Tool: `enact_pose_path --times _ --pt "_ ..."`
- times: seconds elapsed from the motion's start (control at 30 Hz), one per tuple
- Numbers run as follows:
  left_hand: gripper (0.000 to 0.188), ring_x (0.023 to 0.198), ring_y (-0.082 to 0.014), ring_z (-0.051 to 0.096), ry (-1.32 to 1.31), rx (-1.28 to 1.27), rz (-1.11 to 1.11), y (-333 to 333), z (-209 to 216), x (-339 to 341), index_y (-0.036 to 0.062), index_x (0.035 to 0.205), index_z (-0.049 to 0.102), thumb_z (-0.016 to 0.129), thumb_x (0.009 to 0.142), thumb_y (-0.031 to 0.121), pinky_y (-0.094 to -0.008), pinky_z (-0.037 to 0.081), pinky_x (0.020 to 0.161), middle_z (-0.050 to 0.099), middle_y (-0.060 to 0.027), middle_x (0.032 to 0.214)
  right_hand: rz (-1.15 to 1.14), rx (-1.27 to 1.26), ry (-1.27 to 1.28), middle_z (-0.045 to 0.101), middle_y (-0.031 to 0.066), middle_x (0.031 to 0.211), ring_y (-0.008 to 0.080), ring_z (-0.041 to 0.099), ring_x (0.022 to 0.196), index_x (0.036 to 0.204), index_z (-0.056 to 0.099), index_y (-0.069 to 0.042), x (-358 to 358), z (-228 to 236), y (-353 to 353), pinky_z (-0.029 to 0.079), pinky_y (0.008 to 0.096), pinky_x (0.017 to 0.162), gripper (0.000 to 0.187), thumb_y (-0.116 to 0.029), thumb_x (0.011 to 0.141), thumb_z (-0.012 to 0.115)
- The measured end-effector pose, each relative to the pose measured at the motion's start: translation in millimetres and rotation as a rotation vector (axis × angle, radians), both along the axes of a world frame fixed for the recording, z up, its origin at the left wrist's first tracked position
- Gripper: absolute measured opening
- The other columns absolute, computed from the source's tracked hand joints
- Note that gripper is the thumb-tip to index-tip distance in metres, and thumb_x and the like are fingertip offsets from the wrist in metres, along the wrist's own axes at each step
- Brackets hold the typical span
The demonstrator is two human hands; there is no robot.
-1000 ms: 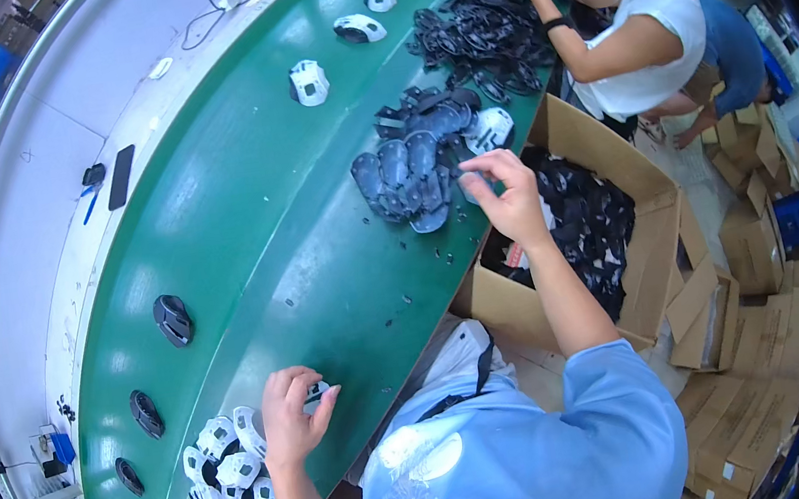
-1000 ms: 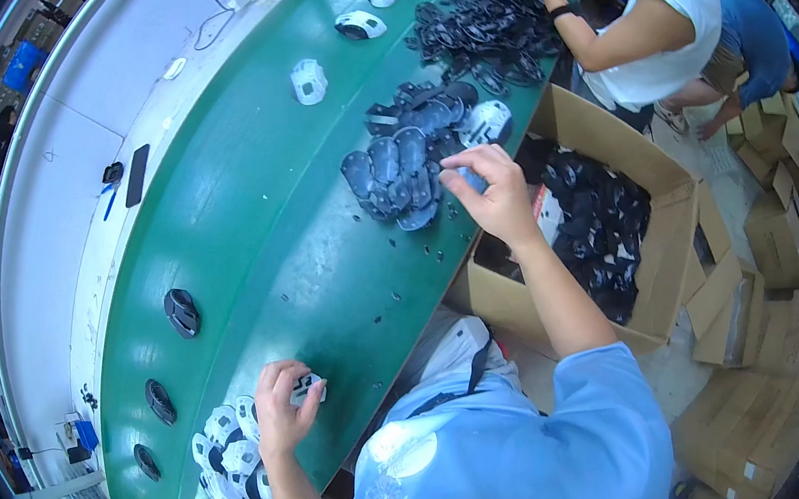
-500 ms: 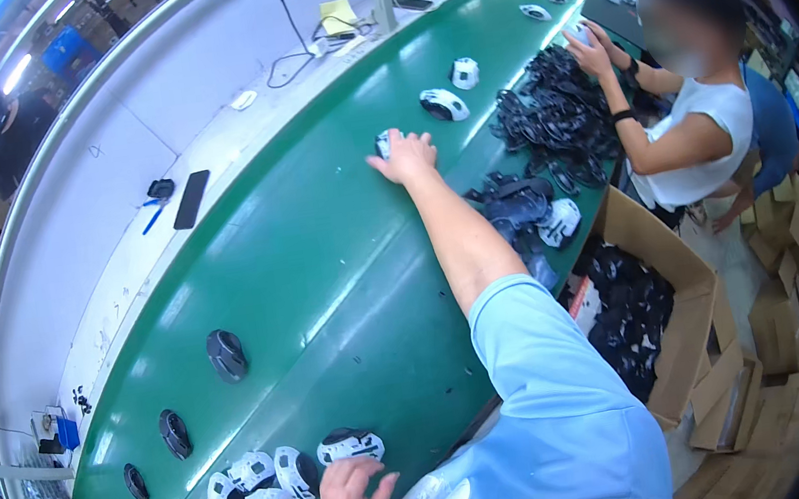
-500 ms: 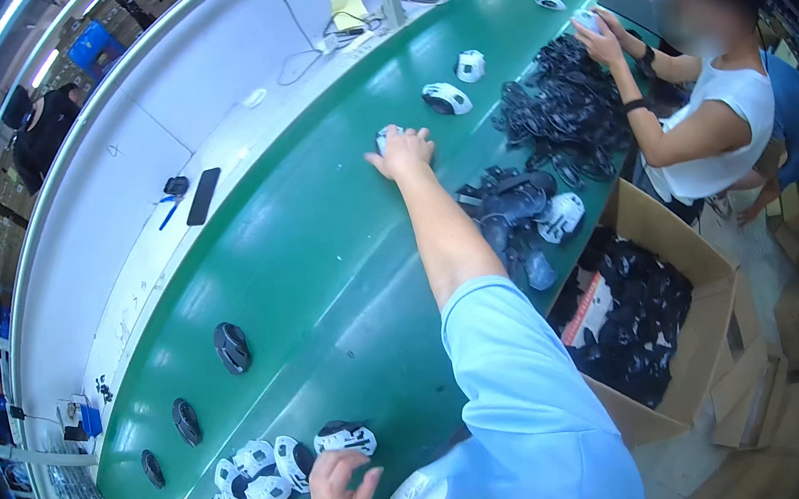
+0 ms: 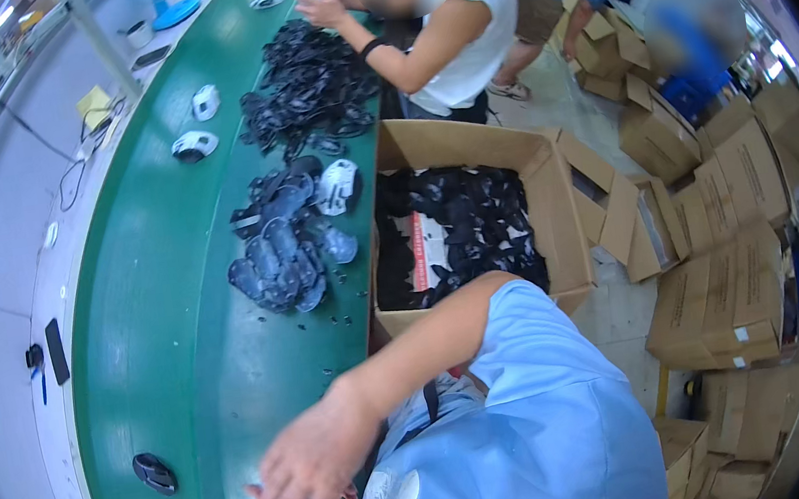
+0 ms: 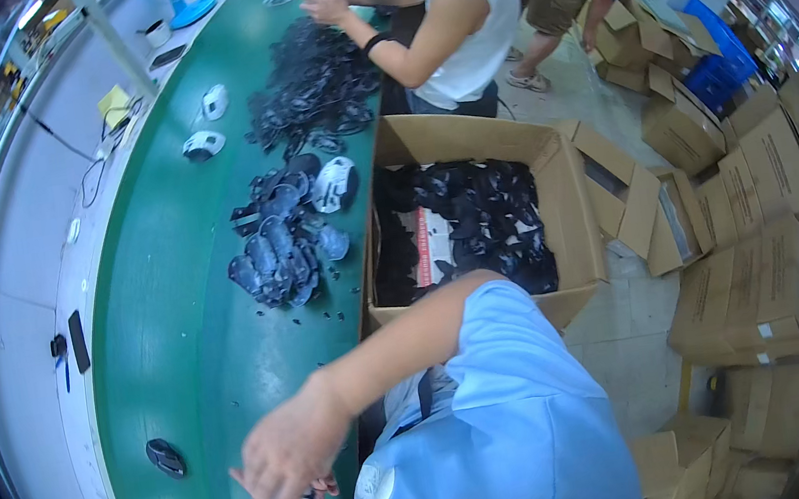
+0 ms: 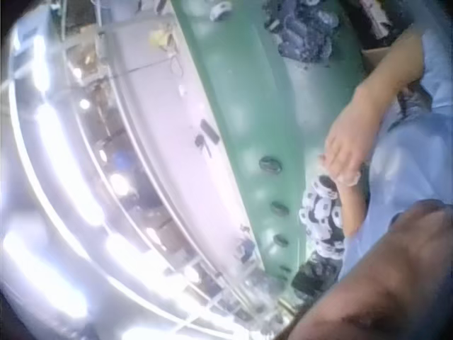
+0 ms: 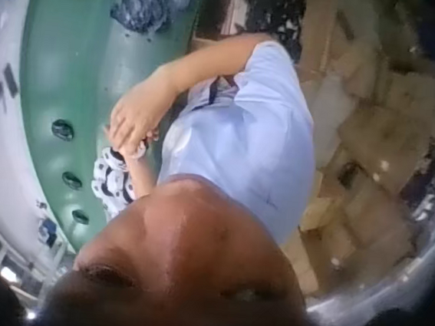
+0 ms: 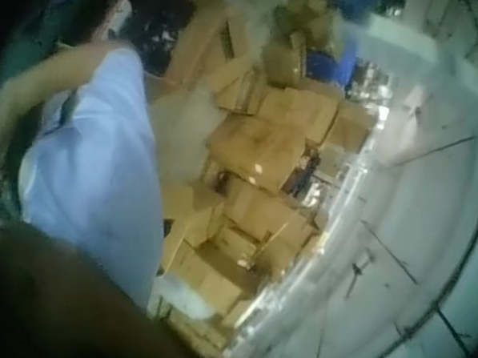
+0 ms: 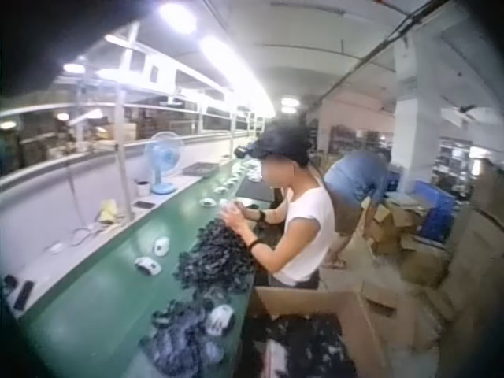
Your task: The person assembles computer mice by hand, fitting internal mouse components into computer mouse shells on a production line.
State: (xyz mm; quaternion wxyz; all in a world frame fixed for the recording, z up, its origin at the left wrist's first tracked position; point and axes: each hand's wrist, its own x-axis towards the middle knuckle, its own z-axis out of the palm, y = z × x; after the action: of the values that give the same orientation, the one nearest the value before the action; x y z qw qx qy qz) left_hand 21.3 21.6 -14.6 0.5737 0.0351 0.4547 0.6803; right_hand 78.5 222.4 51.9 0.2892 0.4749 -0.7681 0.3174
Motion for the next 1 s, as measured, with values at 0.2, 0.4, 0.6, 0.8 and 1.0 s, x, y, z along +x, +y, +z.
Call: enact_pose_path --times 0.2,0.4,0.6,0.8,1.0 --pt "0.064 0.101 -0.0322 0.066 0.012 0.277 -0.298 19 -13 7 0.0021 0.120 0.049 0.070 0.085 0.052 -0.0464 0.057 0.083 0.064 -0.0180 0.104 -0.552 -0.294 -0.287 0.061 0.0133 0.130 0.0350 0.060 0.117 0.115 0.070 -0.010 124 10 70 0.049 0.0479 0.098 0.034 -0.030 0.087 0.073" --pt "0.050 0.124 -0.0303 0.049 1.328 0.196 0.296 61 -23 -16 0.0082 0.114 0.043 0.079 0.080 0.015 -0.0430 0.041 0.104 0.049 -0.0156 0.122 -1.731 -0.070 -0.937 0.070 0.0174 0.104 0.0366 0.067 0.097 0.117 0.068 -0.010 252 -210 208 0.053 0.0450 0.088 0.038 -0.034 0.087 0.072" --pt "0.051 0.137 -0.0389 0.040 1.609 0.046 0.203 65 -31 -28 0.0076 0.107 0.044 0.082 0.074 0.006 -0.0516 0.033 0.112 0.047 -0.0197 0.132 -1.546 0.173 -1.454 0.070 0.0165 0.117 0.0377 0.065 0.110 0.127 0.064 -0.014 285 -283 200 0.051 0.0467 0.096 0.056 -0.046 0.083 0.076" --pt "0.046 0.131 -0.0518 0.041 1.890 -0.061 -0.344 55 -3 -25 0.0050 0.097 0.055 0.089 0.070 0.023 -0.0601 0.036 0.107 0.050 -0.0233 0.135 -1.203 0.009 -1.711 0.070 0.0194 0.118 0.0375 0.066 0.109 0.124 0.066 -0.007 275 -281 202 0.051 0.0444 0.098 0.069 -0.063 0.084 0.066" --pt "0.066 0.124 -0.0474 0.046 1.876 -0.308 -0.099 68 -9 -22 -0.0043 0.119 0.052 0.085 0.070 0.026 -0.0550 0.040 0.105 0.048 -0.0277 0.134 -1.310 0.201 -1.609 0.071 0.0198 0.117 0.0377 0.066 0.110 0.116 0.072 -0.005 281 -286 201 0.052 0.0454 0.094 0.064 -0.062 0.085 0.065"
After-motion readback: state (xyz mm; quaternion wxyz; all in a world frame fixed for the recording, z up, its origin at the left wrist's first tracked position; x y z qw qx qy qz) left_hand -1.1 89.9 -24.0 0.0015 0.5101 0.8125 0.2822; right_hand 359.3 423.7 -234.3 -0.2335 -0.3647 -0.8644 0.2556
